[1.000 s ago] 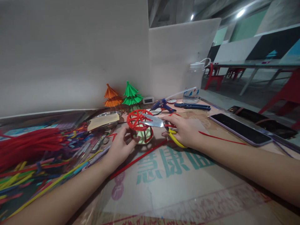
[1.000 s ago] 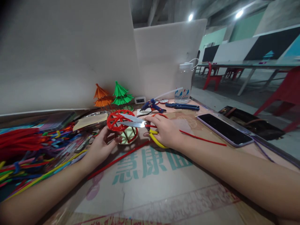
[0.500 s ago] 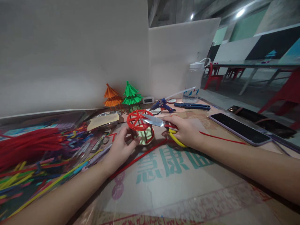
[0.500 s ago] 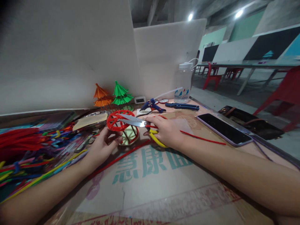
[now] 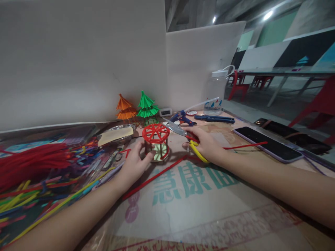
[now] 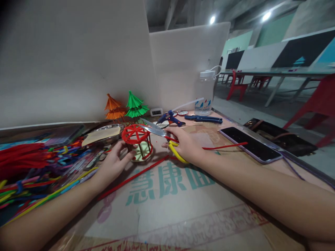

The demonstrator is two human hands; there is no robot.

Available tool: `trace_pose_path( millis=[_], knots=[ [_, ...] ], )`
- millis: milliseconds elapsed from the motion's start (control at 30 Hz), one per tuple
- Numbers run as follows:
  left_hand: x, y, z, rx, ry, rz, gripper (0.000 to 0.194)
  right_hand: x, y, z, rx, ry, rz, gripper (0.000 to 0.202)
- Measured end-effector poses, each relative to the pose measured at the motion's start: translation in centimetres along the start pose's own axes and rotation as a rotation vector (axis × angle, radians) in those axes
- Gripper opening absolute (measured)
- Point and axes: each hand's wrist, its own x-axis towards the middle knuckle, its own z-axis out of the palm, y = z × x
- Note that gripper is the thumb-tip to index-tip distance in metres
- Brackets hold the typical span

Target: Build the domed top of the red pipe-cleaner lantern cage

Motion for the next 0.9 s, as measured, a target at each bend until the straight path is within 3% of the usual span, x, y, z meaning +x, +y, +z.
trace_pose_path(
  millis=[100, 200, 367, 567, 700, 900],
  knots=[
    [0.2, -0.2, -0.1, 0.151, 0.060, 0.034, 0.022, 0.0, 0.0, 0.1, 0.000, -0.007, -0.014, 0.048],
    [0.2, -0.5, 0.0, 0.106, 0.115, 0.004, 0.029, 0.0, 0.2, 0.2, 0.014, 0.002, -0.028, 0.048],
    [0.2, -0.6, 0.4, -0.066, 0.076, -0.095, 0.048, 0.0, 0.3, 0.4, -0.010, 0.003, -0.041, 0.050],
    [0.2, 0.0, 0.4, -0.080, 0.043, -0.046, 0.055, -0.2, -0.1, 0.1, -0.060, -0.022, -0.112, 0.049],
    [0.0, 0.5, 0.3, -0.049, -0.007, -0.012, 0.051, -0.3, -0.3, -0.1, -0.139, -0.041, -0.155, 0.048],
    [-0.3, 1.2, 0.1, -0.032, 0.025, -0.010, 0.050, -0.3, -0.5, -0.1, -0.211, -0.011, -0.160, 0.045]
  ],
)
